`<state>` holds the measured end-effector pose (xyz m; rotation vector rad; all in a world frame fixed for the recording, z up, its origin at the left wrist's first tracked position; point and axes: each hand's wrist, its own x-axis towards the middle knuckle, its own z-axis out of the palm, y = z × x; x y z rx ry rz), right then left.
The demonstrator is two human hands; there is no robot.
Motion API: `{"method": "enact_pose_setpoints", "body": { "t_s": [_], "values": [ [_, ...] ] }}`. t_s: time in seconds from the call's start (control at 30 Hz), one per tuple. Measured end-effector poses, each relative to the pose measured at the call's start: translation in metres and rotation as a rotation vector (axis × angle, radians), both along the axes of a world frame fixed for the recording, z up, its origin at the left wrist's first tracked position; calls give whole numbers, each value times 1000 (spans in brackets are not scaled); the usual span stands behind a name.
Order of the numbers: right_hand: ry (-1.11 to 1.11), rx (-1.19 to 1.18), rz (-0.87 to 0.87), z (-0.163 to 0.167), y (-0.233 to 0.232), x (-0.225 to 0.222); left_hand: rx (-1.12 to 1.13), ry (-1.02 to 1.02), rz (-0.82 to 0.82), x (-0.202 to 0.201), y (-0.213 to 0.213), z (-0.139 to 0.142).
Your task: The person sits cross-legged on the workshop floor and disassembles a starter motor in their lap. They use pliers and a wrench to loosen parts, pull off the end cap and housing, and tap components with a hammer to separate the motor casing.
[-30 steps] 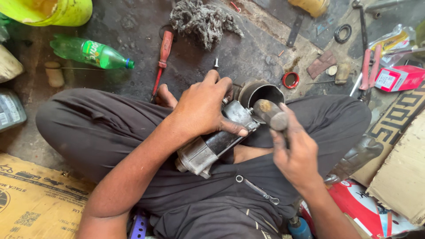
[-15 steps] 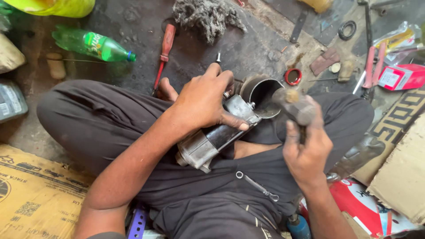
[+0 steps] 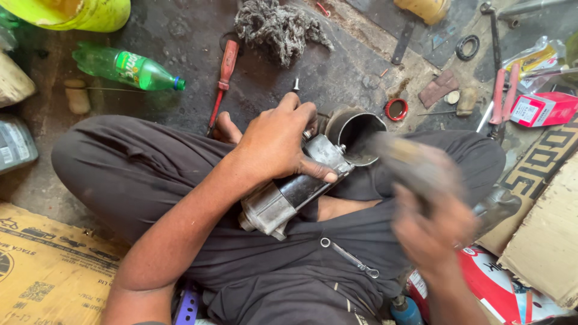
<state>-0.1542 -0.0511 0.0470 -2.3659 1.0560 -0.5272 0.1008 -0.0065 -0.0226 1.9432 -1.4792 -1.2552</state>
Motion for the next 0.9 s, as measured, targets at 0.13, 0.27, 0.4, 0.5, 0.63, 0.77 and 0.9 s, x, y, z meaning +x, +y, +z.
{"method": "enact_pose_setpoints", "body": {
  "t_s": [0.13,0.27,0.4,0.5,0.63,0.77,0.9],
  "values": [
    [-13,-47,78,4,1,-9,32,19,-1,1,0,1],
    [195,70,106,-38,-8,-10,-40,-4,-8,0,0,3],
    [32,142,3,-50,-8,-14,43,10,-3,0,1,4],
    [-26,149,-82,-38,1,-18,29,20,-5,0,1,4],
    [-150,323,-161,-35,10,-17,-7,13,-1,-1,1,5],
    [-151,350,-96,-48,13,-15,-63,22,-37,0,3,6],
    [-184,424,-120,-57,16,-14,-95,-11,-9,1,8,9]
  ]
}}
